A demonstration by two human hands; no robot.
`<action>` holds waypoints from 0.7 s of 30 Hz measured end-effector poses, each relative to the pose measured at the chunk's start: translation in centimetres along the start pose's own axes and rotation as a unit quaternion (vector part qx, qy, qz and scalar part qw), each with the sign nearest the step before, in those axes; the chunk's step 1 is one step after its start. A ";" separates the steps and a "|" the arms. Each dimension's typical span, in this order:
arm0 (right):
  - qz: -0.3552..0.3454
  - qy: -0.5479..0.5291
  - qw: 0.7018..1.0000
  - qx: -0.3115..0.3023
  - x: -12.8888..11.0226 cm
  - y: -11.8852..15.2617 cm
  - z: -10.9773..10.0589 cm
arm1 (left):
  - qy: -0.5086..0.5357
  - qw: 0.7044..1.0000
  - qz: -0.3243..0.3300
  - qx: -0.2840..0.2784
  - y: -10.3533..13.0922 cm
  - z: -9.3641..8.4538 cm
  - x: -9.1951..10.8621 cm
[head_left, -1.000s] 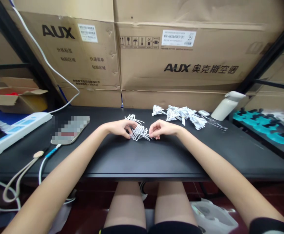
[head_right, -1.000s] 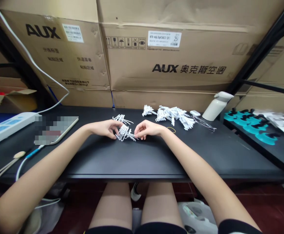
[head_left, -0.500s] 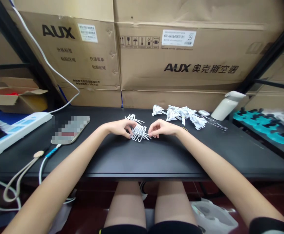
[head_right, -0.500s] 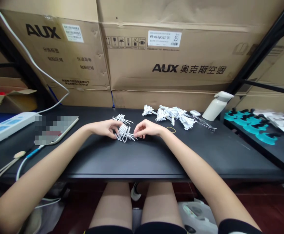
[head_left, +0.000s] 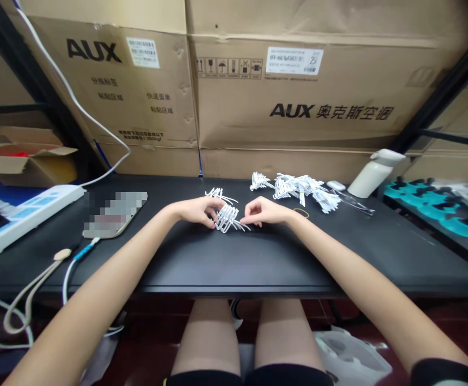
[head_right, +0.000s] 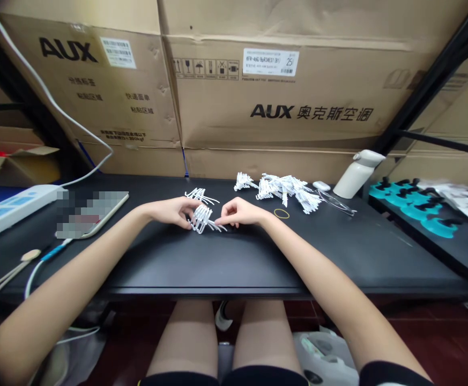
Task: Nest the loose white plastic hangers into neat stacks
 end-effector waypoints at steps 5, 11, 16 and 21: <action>-0.058 0.106 0.967 0.225 0.7 -0.2 -2.0 | -0.007 1.000 0.011 -0.013 0.0 0.2 0.2; -0.113 0.341 0.914 0.187 0.6 -1.1 0.5 | -0.010 1.000 0.020 -0.006 -0.1 0.2 0.1; -0.063 0.424 0.893 0.139 -0.2 -1.2 1.1 | -0.005 0.999 0.032 -0.009 -0.1 0.2 0.0; -0.003 0.454 0.872 0.186 -0.9 -0.1 -0.7 | -0.009 1.000 0.027 -0.007 -0.1 0.2 0.1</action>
Point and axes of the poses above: each hand's wrist, its own y-axis away from the middle knuckle, its own z-axis out of the palm, x = y × z, the point moved 5 cm from there along -y, towards the middle knuckle, and after that the axes turned 5 degrees about z, right-handed, at the moved point
